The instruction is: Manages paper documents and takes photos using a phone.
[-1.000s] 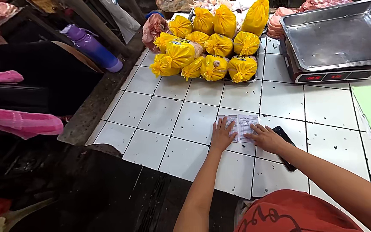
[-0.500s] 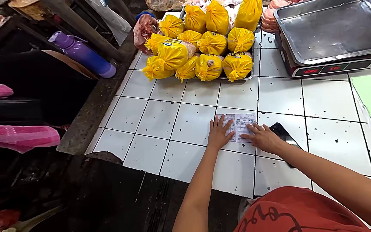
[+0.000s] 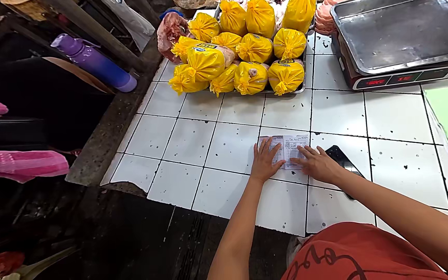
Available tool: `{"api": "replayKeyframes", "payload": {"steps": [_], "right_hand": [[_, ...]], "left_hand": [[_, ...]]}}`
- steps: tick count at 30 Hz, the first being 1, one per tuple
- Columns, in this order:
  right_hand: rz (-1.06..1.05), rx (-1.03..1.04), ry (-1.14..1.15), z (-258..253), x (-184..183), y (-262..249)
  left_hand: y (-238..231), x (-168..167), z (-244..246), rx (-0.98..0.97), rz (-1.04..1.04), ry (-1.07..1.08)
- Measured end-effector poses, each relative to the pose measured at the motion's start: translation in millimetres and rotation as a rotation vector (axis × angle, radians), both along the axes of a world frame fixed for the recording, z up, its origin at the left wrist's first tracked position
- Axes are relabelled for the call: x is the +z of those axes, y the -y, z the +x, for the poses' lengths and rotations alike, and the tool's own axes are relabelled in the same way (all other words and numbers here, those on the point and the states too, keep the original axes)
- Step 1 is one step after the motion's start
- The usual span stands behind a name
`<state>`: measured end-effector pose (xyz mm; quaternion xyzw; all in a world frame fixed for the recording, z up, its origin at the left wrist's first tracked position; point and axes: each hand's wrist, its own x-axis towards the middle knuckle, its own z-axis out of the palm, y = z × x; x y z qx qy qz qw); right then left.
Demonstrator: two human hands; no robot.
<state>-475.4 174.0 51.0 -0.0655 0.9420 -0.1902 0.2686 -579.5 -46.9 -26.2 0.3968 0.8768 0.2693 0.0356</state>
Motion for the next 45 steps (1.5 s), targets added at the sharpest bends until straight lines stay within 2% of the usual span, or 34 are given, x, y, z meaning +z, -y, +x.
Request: {"api": "replayKeyframes", "payload": {"steps": [3, 6, 11, 15, 17, 18, 21, 24, 25, 27, 31, 35, 39, 42, 45], "right_hand": [[-0.069, -0.182, -0.154, 13.4, 7.9, -10.7], [-0.005, -0.425, -0.258, 47.9, 6.3, -30.8], [0.172, -0.689, 0.036, 106.9, 3.3, -43.7], [0.215, -0.777, 0.155, 105.7, 0.3, -45.1], [0.098, -0.826, 0.159, 103.5, -6.4, -54.3], [-0.033, -0.863, 0.147, 103.8, -7.9, -60.1], [-0.678, -0.966, 0.232, 114.5, 2.4, -73.9], [-1.275, -0.925, 0.295, 123.7, 21.9, -76.2], [-1.461, -0.845, 0.315, 124.1, 29.9, -76.0], [-1.661, -0.605, 0.371, 115.2, 40.4, -75.4], [-1.657, -0.301, 0.481, 80.4, 49.9, -68.0], [-1.690, -0.261, 0.580, 57.3, 51.9, -61.0], [-1.745, -0.120, 0.576, 46.6, 50.2, -62.8], [-1.627, -0.144, 0.596, 38.6, 58.7, -72.2], [-1.299, -0.198, 0.640, 24.5, 78.8, -83.1]], "left_hand": [[-0.3, 0.2, 26.8, 0.131, 0.143, -0.162], [2.4, 1.1, 70.1, 0.191, 0.163, -0.149], [5.9, -7.3, 124.8, 0.135, 0.035, -0.113], [3.0, -9.1, 131.1, 0.167, -0.036, -0.117], [1.2, -8.4, 130.3, 0.177, -0.064, -0.124], [0.3, -7.3, 129.5, 0.174, -0.075, -0.126], [0.8, -4.9, 130.8, 0.159, -0.067, -0.109], [-0.6, -2.9, 129.8, 0.142, -0.101, -0.039], [-0.7, -2.9, 130.0, 0.135, -0.110, -0.024], [-0.6, -3.5, 129.9, 0.122, -0.129, -0.017], [-1.4, -0.9, 129.7, 0.124, -0.163, 0.016], [-0.5, -0.4, 130.5, 0.124, -0.129, 0.017], [0.6, -0.2, 130.4, 0.139, -0.089, 0.011], [-0.4, 5.0, 128.3, 0.124, -0.188, 0.081], [-1.2, 5.4, 127.5, 0.118, -0.202, 0.105]]}}
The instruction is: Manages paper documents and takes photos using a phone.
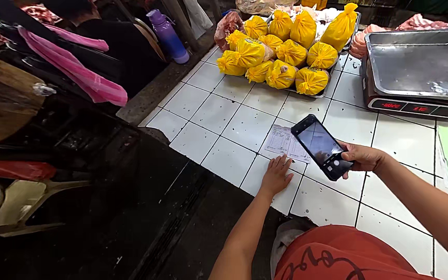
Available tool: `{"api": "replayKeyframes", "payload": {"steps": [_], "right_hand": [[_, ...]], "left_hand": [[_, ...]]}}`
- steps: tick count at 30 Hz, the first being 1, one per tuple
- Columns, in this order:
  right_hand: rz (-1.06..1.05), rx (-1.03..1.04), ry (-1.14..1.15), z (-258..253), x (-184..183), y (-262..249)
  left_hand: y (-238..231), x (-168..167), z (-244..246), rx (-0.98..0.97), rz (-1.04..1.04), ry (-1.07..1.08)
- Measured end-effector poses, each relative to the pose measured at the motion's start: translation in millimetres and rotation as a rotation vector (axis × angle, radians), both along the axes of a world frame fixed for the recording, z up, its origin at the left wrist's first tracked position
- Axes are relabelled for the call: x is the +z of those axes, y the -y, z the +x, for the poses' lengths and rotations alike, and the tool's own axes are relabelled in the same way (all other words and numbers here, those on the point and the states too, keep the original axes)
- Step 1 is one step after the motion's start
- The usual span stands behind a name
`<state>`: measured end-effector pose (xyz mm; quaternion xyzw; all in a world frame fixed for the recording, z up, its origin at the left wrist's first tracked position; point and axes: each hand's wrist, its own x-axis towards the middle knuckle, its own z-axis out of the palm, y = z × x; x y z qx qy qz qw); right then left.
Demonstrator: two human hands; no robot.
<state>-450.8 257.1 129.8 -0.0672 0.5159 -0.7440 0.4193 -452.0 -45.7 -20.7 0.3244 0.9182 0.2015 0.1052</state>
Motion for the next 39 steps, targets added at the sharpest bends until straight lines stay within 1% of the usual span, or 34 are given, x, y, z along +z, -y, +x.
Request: {"api": "replayKeyframes", "payload": {"steps": [2, 4, 8, 11, 15, 20, 27, 30, 39], "right_hand": [[0.218, 0.095, 0.017, -11.3, 12.4, -1.6], [0.370, 0.180, 0.026, -19.5, 24.0, 2.3], [0.475, 0.301, 0.046, -30.3, 39.9, 8.5], [0.478, 0.327, 0.032, -35.8, 44.5, 11.3], [0.475, 0.311, 0.026, -40.2, 48.5, 11.6], [0.459, 0.308, 0.061, -44.3, 41.9, 7.6], [0.478, 0.294, 0.051, -42.5, 45.3, 13.1], [0.472, 0.297, 0.052, -43.5, 42.9, 12.1], [0.488, 0.290, 0.065, -44.4, 44.1, 12.0]], "left_hand": [[0.0, -1.0, 0.6, 0.002, 0.008, -0.003], [0.2, -1.6, 1.2, 0.007, 0.017, -0.009], [-0.1, 3.6, 4.1, 0.013, 0.047, -0.055], [0.4, 0.0, 4.4, 0.015, 0.037, -0.094], [0.5, -4.7, 4.3, 0.012, 0.044, -0.145], [0.4, -5.4, 4.1, 0.011, 0.049, -0.146], [0.5, -5.2, 4.4, 0.018, 0.028, -0.137], [-0.4, 0.3, 3.8, 0.019, 0.014, -0.083], [-0.4, -1.3, 3.5, 0.014, 0.012, -0.101]]}}
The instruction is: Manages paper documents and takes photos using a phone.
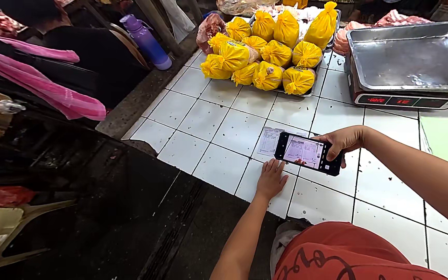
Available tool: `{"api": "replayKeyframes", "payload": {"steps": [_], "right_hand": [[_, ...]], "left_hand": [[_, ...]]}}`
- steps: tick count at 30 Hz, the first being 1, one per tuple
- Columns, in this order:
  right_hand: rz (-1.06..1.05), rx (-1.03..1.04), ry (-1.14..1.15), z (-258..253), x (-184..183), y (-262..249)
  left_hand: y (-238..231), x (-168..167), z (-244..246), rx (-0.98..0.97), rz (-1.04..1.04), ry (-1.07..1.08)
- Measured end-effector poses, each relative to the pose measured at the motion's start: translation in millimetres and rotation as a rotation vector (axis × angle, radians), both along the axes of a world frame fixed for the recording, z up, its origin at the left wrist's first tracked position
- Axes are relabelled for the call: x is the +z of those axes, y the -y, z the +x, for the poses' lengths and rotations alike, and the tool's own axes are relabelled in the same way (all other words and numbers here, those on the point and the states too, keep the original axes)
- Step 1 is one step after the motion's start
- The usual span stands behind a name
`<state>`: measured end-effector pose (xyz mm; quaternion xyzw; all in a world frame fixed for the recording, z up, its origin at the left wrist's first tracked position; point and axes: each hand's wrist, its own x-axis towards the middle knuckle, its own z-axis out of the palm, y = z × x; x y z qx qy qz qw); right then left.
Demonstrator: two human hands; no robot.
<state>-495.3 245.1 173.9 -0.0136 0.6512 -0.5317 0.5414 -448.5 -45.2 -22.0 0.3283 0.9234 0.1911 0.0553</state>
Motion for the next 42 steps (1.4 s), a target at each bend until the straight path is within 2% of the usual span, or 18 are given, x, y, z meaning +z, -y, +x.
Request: {"api": "replayKeyframes", "payload": {"steps": [17, 20, 23, 26, 28, 31, 35, 37, 40, 42], "right_hand": [[-0.002, -0.043, -0.035, 8.7, -1.4, -1.6], [-0.060, -0.124, -0.062, 29.5, -24.9, -11.2], [-0.132, -0.330, -0.052, 75.6, -59.9, -24.1], [-0.130, -0.595, 0.041, 137.5, -100.0, -40.0], [-0.082, -0.769, 0.096, 179.5, -120.0, -49.2], [-0.012, -0.986, 0.169, 227.0, -138.5, -66.7], [0.098, -1.254, 0.195, 258.9, -142.5, -80.6], [0.254, -1.349, 0.135, 263.4, -139.8, -81.6], [0.627, -1.359, -0.028, 258.7, -131.4, -79.9], [0.928, -1.118, -0.220, 253.4, -131.5, -79.6]], "left_hand": [[0.1, -1.4, -0.3, -0.007, 0.011, -0.017], [2.3, -2.7, -3.2, 0.010, 0.144, 0.043], [1.7, 1.0, -13.6, 0.179, 0.371, -0.010], [1.2, 26.6, -44.3, 0.410, 0.310, 0.013], [-1.2, 43.3, -73.8, 0.495, 0.231, 0.119], [-8.9, 53.6, -120.9, 0.485, 0.069, 0.278], [-21.0, 54.2, -163.4, 0.416, -0.182, 0.346], [-26.1, 58.5, -172.8, 0.387, -0.242, 0.379], [-29.6, 65.8, -183.6, 0.299, -0.247, 0.348], [-29.0, 71.9, -187.7, 0.198, -0.211, 0.334]]}}
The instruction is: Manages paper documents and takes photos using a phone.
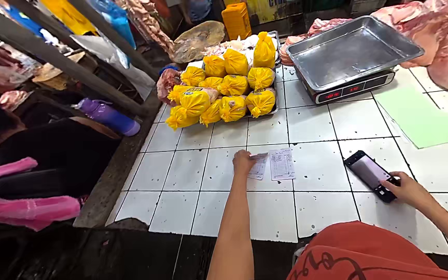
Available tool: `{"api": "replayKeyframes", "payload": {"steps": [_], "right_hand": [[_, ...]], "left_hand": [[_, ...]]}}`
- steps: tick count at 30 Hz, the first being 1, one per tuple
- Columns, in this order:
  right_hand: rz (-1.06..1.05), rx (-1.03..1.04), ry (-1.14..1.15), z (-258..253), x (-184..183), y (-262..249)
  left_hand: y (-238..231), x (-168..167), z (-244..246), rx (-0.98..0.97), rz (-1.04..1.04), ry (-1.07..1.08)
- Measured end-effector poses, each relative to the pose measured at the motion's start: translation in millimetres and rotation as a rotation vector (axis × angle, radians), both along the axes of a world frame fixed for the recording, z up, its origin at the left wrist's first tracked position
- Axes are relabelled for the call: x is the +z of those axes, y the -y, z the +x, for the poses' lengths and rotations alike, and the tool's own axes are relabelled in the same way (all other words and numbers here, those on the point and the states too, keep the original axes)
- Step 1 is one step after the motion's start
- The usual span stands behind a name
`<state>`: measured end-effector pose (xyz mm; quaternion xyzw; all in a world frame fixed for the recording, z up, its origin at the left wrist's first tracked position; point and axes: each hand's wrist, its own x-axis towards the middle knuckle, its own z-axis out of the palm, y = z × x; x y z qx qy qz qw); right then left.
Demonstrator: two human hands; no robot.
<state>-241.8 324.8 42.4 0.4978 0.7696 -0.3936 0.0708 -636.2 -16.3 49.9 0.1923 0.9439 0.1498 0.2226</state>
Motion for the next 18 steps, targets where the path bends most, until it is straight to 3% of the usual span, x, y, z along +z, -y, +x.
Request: {"api": "replayKeyframes", "payload": {"steps": [3, 6, 12, 18], "right_hand": [[0.243, 0.259, 0.006, -27.9, 15.8, 16.9], [0.215, 0.399, -0.043, -69.7, 24.0, 37.6], [0.114, 0.554, -0.004, -128.2, 15.0, 68.3], [0.216, 0.363, 0.141, -74.4, 23.8, 25.4]], "left_hand": [[-0.3, 16.0, -1.7, 0.024, 0.283, 0.133], [-15.1, 24.7, 18.7, 0.164, 0.597, 0.369], [-67.1, -11.1, 74.9, 0.203, 0.259, 0.112], [-91.0, -6.5, 85.1, 0.100, 0.081, 0.039]]}}
